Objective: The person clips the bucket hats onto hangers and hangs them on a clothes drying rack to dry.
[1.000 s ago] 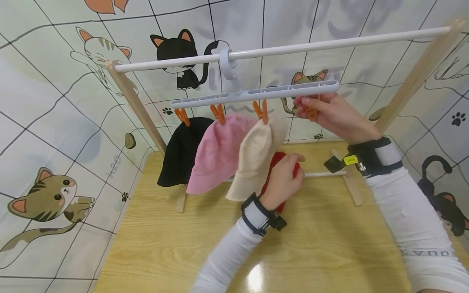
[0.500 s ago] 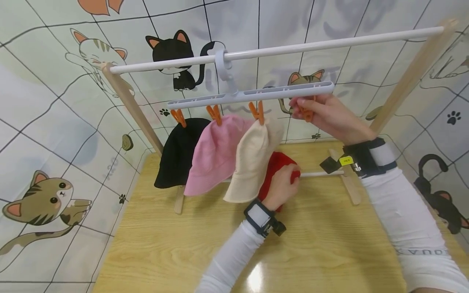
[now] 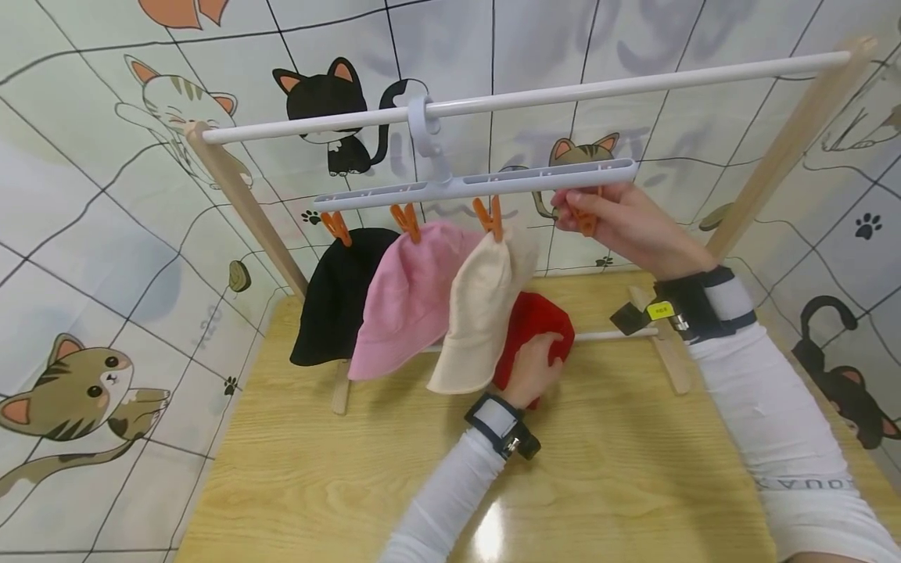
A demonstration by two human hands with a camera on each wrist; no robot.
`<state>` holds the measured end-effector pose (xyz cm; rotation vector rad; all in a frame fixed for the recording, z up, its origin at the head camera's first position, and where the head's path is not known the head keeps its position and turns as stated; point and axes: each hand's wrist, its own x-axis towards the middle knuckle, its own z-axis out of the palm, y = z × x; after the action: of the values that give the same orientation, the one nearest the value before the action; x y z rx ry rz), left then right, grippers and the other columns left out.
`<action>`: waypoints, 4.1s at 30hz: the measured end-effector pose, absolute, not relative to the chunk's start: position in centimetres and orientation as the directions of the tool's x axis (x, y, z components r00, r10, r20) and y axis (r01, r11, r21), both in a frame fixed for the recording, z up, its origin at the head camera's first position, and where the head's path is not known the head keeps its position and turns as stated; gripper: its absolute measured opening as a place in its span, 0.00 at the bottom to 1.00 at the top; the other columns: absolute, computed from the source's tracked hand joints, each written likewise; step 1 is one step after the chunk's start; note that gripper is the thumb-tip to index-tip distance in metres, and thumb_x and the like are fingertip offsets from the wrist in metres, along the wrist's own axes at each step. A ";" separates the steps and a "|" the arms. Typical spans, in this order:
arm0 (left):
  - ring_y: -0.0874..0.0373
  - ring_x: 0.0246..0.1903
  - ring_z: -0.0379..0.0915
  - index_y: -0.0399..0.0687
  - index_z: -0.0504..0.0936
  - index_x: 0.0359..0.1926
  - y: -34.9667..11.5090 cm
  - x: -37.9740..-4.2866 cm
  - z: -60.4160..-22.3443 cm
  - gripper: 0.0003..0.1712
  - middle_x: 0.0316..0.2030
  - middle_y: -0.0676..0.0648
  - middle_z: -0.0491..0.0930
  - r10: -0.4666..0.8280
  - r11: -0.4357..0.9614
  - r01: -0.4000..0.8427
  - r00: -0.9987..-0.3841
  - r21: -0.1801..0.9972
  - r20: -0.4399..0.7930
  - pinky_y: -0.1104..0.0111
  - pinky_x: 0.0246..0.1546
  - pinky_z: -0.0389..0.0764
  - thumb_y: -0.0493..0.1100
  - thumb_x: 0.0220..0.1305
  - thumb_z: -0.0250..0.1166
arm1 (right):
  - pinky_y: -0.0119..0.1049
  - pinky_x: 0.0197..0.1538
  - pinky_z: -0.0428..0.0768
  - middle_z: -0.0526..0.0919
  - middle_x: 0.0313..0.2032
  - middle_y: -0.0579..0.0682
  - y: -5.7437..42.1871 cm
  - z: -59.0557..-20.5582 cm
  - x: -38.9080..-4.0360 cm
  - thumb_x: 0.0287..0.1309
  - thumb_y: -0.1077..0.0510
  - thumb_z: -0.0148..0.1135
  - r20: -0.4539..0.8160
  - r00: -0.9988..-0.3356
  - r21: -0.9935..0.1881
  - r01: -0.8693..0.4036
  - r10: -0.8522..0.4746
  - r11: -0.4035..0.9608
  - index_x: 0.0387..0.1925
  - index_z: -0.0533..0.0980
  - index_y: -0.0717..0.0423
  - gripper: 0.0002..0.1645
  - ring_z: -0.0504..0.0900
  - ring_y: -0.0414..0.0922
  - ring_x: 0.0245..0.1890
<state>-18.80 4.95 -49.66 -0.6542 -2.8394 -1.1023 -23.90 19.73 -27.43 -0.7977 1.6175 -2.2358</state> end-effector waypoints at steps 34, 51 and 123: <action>0.59 0.38 0.73 0.48 0.82 0.47 5.0 -18.2 -52.8 0.13 0.39 0.51 0.79 0.484 0.773 0.403 -0.874 0.490 -0.043 0.71 0.40 0.72 0.39 0.60 0.63 | 0.33 0.50 0.77 0.81 0.41 0.55 19.9 -27.9 -24.0 0.67 0.71 0.50 0.279 -0.808 -0.937 -0.111 -0.518 -0.330 0.55 0.75 0.61 0.17 0.78 0.46 0.38; 0.57 0.42 0.76 0.48 0.76 0.56 4.9 -17.7 -51.6 0.21 0.43 0.49 0.81 0.475 0.814 0.379 -0.870 0.441 -0.129 0.63 0.41 0.75 0.43 0.61 0.64 | 0.33 0.50 0.77 0.80 0.42 0.56 19.9 -27.8 -24.2 0.66 0.71 0.51 0.283 -0.813 -0.939 -0.126 -0.510 -0.320 0.55 0.74 0.60 0.18 0.77 0.46 0.38; 0.54 0.32 0.74 0.46 0.73 0.41 5.2 -15.6 -48.7 0.20 0.32 0.46 0.74 0.344 0.931 0.335 -0.938 0.145 -0.038 0.66 0.24 0.77 0.41 0.49 0.74 | 0.34 0.52 0.76 0.75 0.41 0.55 20.0 -29.2 -24.1 0.68 0.70 0.47 0.313 -0.743 -0.923 -0.091 -0.591 -0.374 0.57 0.71 0.60 0.18 0.75 0.46 0.40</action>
<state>-15.61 5.19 -48.65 -0.5543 -3.1489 -0.2189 -24.12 19.99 -29.16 -0.9090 1.5263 -2.1817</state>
